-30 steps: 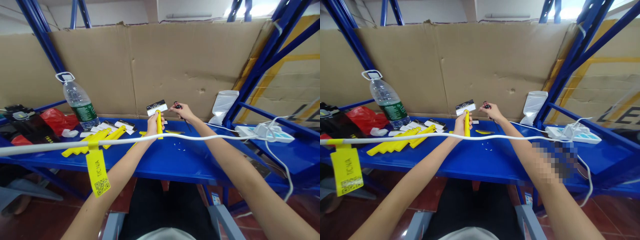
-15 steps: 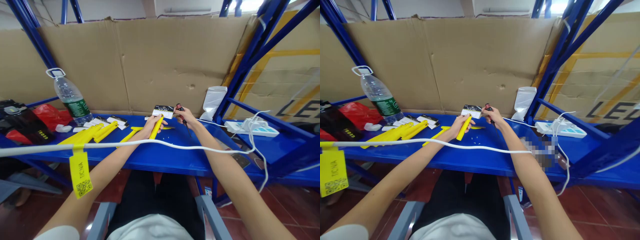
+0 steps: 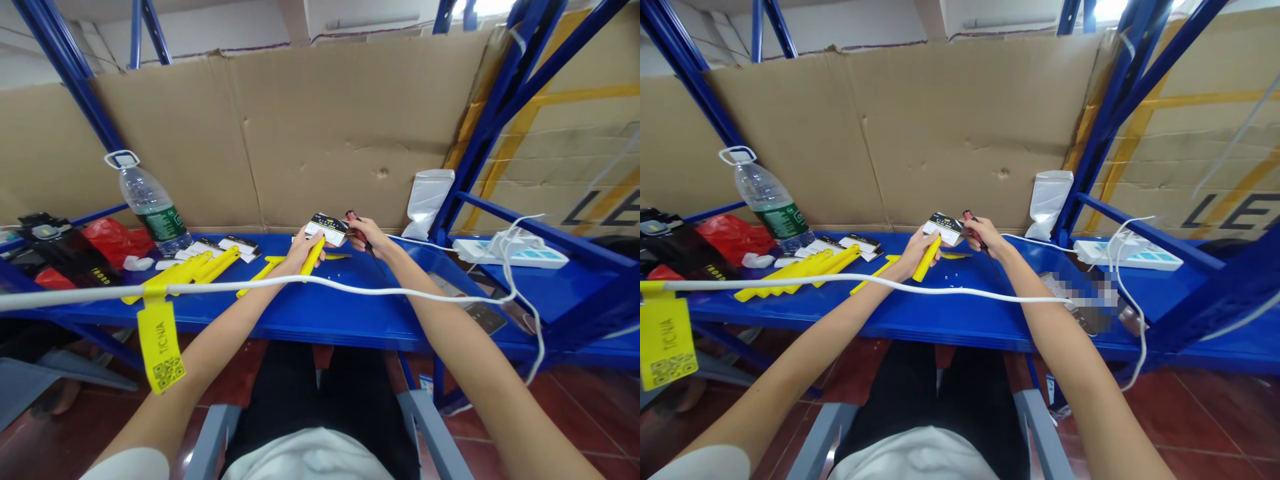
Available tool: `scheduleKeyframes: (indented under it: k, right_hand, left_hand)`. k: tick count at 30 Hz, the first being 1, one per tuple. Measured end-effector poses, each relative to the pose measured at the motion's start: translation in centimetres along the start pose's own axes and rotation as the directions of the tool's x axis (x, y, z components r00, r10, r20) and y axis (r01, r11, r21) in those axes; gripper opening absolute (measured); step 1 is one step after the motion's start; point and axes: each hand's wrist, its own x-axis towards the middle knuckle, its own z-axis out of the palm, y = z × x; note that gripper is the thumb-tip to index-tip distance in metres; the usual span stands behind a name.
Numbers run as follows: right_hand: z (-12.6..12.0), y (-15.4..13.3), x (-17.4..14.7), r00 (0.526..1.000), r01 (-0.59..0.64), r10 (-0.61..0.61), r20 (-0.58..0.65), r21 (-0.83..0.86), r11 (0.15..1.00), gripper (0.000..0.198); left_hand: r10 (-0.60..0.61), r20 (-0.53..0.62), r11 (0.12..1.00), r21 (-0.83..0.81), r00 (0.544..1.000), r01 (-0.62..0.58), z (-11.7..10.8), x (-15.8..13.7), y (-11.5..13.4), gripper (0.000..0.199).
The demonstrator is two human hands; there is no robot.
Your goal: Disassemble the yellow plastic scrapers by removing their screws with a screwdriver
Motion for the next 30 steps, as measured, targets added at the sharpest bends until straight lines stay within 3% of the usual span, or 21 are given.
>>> scheduleKeyframes:
  k: [2,7,11,17,24,28,30]
  right_hand:
    - [-0.1,-0.2,-0.1,0.999,-0.027,0.026,0.027,0.009,1.000,0.047]
    - [-0.1,0.0,-0.2,0.996,-0.079,0.079,0.048,0.000,0.997,0.054]
    - [0.0,0.5,0.1,0.997,-0.069,0.068,-0.029,-0.003,0.998,0.058]
    - [-0.8,-0.4,0.2,0.985,0.003,0.004,-0.170,0.041,0.999,0.044]
    - [-1.7,-1.4,0.1,0.950,0.075,-0.043,-0.309,0.094,0.993,0.037]
    - [-1.6,-1.7,0.2,0.926,0.121,-0.067,-0.371,0.126,0.985,0.032]
    - [-1.6,-1.9,0.3,0.908,0.151,-0.080,-0.411,0.142,0.978,0.031]
  left_hand:
    - [0.018,0.016,0.999,0.033,1.000,-0.019,-0.1,0.0,-0.1,0.079]
    - [0.015,0.023,0.994,0.110,1.000,-0.017,-0.1,0.2,-0.5,0.067]
    - [0.052,-0.017,0.979,0.196,0.998,-0.048,-0.6,0.7,-1.0,0.064]
    - [0.230,-0.114,0.936,0.296,0.966,-0.188,-2.5,2.1,-1.0,0.063]
    - [0.143,-0.007,0.985,0.098,0.990,-0.141,-3.2,1.8,0.8,0.061]
    - [0.032,0.098,0.999,0.015,0.995,-0.034,-3.3,1.1,2.1,0.054]
    - [-0.015,0.091,1.000,-0.018,0.996,0.016,-3.5,0.8,2.6,0.051]
